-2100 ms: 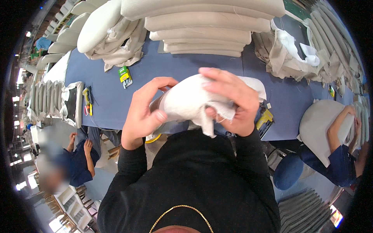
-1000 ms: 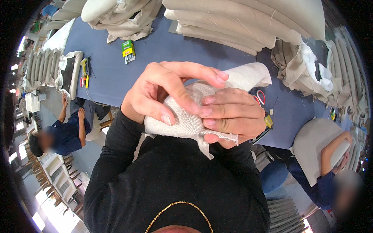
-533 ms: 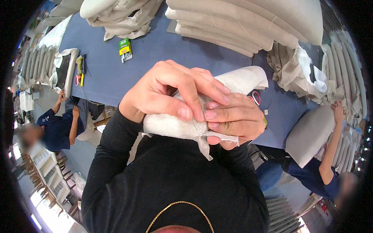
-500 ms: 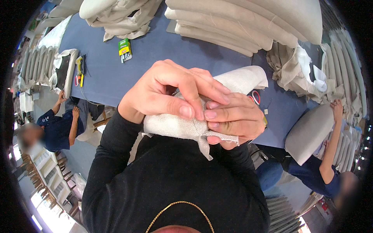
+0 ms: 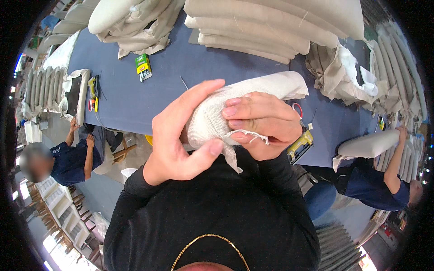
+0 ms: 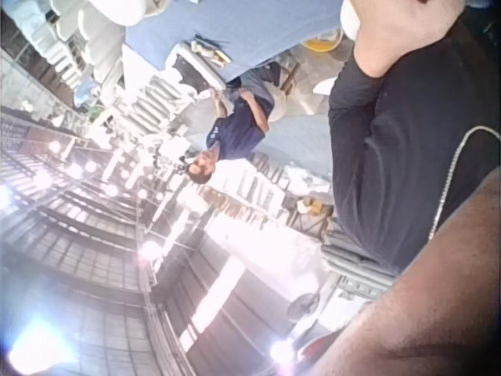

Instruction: The person is upholstering a curved furniture component, likely a chair armrest. They use a staple gun to secure white fabric over a foam-covered frame, a screwdriver to tuck and adjust the material, and scissors to trim excess fabric. The process involves repeated cycles of pulling, stapling, and trimming to achieve a smooth finish.

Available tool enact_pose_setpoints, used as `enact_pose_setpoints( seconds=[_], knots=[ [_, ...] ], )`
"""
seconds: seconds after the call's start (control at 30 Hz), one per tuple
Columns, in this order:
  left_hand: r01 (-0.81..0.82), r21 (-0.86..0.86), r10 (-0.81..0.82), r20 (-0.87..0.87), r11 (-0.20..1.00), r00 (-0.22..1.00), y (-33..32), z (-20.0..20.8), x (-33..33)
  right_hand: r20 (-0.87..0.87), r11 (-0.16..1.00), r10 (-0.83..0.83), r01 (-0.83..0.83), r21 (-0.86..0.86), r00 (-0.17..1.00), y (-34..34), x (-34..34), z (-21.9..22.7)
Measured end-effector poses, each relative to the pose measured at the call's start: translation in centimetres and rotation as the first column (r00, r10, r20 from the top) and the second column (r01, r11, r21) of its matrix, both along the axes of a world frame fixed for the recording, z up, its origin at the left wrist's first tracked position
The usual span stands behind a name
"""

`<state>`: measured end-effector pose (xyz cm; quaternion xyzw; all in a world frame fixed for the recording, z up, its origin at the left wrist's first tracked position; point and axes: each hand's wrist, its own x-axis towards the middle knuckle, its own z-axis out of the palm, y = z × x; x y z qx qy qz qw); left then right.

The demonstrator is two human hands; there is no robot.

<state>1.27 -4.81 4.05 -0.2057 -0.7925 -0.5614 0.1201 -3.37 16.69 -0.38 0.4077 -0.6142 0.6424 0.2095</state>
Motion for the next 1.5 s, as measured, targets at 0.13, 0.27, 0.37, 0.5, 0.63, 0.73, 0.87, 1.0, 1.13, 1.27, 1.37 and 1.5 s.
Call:
enact_pose_setpoints(
  seconds=[0.13,0.27,0.37,0.5,0.63,0.73,0.87,1.0,1.13,1.27,1.37,1.5],
  knots=[
    [-0.013,-0.134,-0.008,-0.155,0.991,0.988,-0.6,-0.5,-1.4,0.034,0.997,-0.070,0.070,0.025,0.997,-0.2,1.0,0.5],
    [0.021,-0.200,-0.068,-0.233,0.980,0.970,-0.8,-1.0,-2.6,0.058,0.983,-0.182,0.181,0.033,0.982,-0.7,2.8,0.7],
    [0.113,-0.212,-0.161,-0.225,0.971,0.961,-0.3,-0.8,-3.1,0.093,0.969,-0.246,0.243,0.043,0.965,-0.1,4.0,1.1],
    [0.158,-0.231,-0.207,-0.203,0.960,0.957,0.6,-0.5,-3.1,0.158,0.962,-0.268,0.274,-0.016,0.950,0.3,5.1,0.9],
    [0.210,-0.192,-0.239,-0.139,0.959,0.961,1.2,-0.1,-2.8,0.137,0.962,-0.264,0.270,-0.028,0.955,1.2,5.5,0.7],
    [0.236,-0.190,-0.255,-0.078,0.953,0.964,1.6,0.3,-2.6,0.139,0.961,-0.260,0.270,-0.060,0.956,1.7,5.7,0.5],
    [0.269,-0.208,-0.283,-0.038,0.940,0.958,2.3,0.5,-2.4,0.106,0.956,-0.279,0.286,-0.065,0.954,2.5,5.9,0.2],
    [0.248,-0.216,-0.256,-0.006,0.944,0.967,3.2,1.5,-1.3,0.074,0.954,-0.285,0.290,-0.075,0.956,3.1,6.1,-0.2],
    [0.223,-0.189,-0.225,0.009,0.956,0.974,4.3,1.4,-0.4,0.051,0.957,-0.272,0.276,-0.088,0.961,4.1,6.4,-0.7],
    [0.185,-0.225,-0.206,-0.074,0.957,0.976,5.6,1.0,-0.2,0.076,0.965,-0.243,0.249,-0.080,0.967,5.4,6.6,-0.6],
    [0.174,-0.243,-0.191,-0.046,0.954,0.981,6.4,1.2,-0.6,0.029,0.968,-0.248,0.249,-0.028,0.968,6.4,6.2,-0.8],
    [0.144,-0.240,-0.131,0.069,0.960,0.989,6.2,1.1,-1.0,-0.041,0.990,-0.139,0.138,-0.012,0.989,7.6,4.5,-1.4]
  ],
)
